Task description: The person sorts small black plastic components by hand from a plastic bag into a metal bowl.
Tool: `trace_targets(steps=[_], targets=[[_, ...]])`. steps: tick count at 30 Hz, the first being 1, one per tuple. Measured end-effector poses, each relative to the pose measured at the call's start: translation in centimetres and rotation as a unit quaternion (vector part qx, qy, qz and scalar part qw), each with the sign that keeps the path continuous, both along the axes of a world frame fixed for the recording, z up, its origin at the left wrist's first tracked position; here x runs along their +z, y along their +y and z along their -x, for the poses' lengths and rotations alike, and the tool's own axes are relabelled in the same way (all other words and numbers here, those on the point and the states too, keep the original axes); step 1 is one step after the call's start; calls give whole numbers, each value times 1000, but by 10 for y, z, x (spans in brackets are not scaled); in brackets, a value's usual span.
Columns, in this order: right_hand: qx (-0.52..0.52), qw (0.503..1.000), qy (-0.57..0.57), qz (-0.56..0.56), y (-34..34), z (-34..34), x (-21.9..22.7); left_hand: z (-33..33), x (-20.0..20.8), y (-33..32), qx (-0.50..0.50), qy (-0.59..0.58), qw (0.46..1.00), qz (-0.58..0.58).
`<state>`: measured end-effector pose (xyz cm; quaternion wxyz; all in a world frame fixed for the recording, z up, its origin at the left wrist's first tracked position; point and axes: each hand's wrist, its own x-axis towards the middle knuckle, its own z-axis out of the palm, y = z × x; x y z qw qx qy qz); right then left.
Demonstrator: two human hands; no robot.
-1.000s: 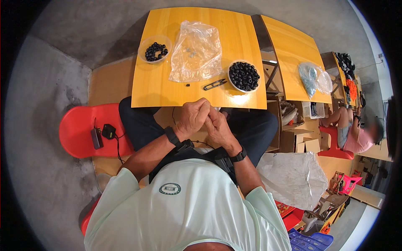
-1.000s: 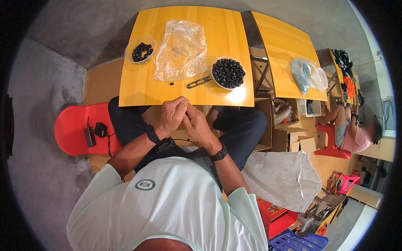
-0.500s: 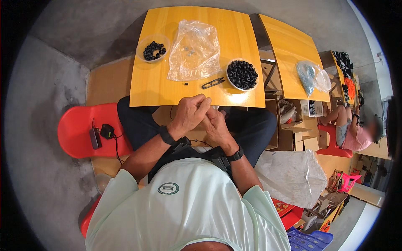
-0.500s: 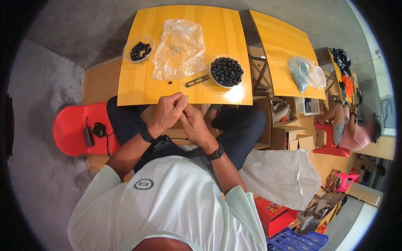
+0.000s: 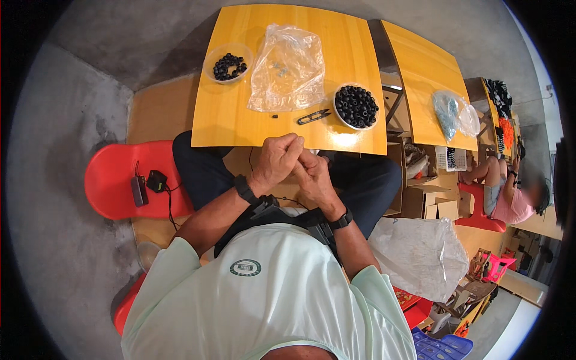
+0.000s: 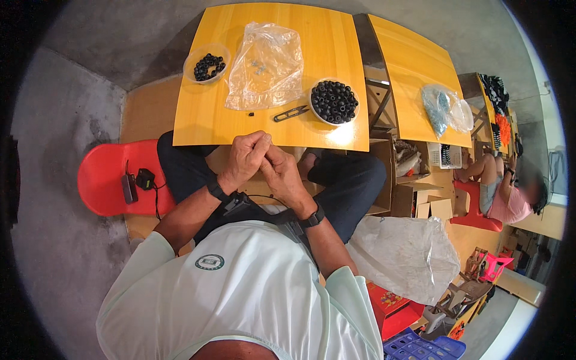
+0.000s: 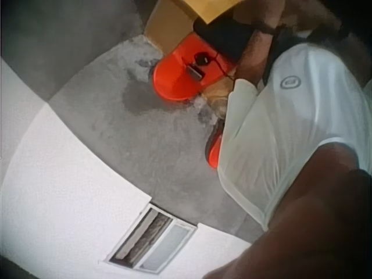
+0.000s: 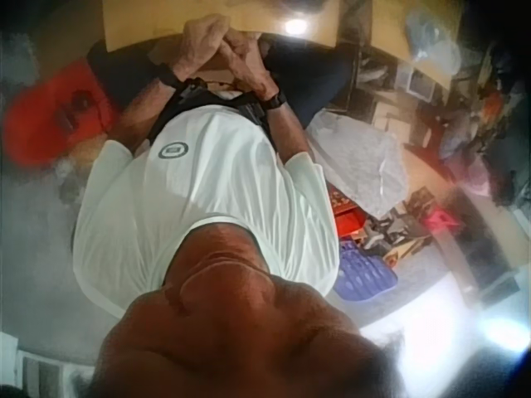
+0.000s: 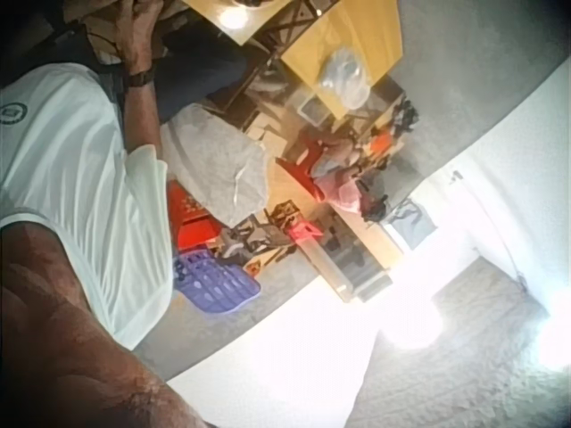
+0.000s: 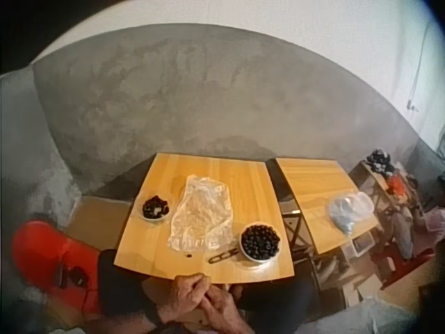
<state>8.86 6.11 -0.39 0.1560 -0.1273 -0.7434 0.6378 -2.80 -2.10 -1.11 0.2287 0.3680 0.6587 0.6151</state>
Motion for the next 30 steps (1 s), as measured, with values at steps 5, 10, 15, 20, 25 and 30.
trace_targets(steps=[5, 10, 15, 20, 25, 30], targets=[[-28, 914, 65, 400, 14, -1, -17, 12, 12, -11, -98, -117, 988, -21], [-29, 896, 39, 441, 8, -7, -11, 24, 37, -19, -130, 113, 985, 23], [-8, 870, 10, 492, 10, -10, -14, 26, 42, -19, -131, 201, 969, 52], [18, 851, 10, 524, 10, -12, -19, 21, 36, -19, -108, 235, 965, 46], [11, 844, -1, 537, 8, -12, -8, 19, 33, -19, -96, 242, 966, 11], [-1, 851, -62, 522, 12, -13, -4, 16, 34, -20, -106, 247, 963, 13]])
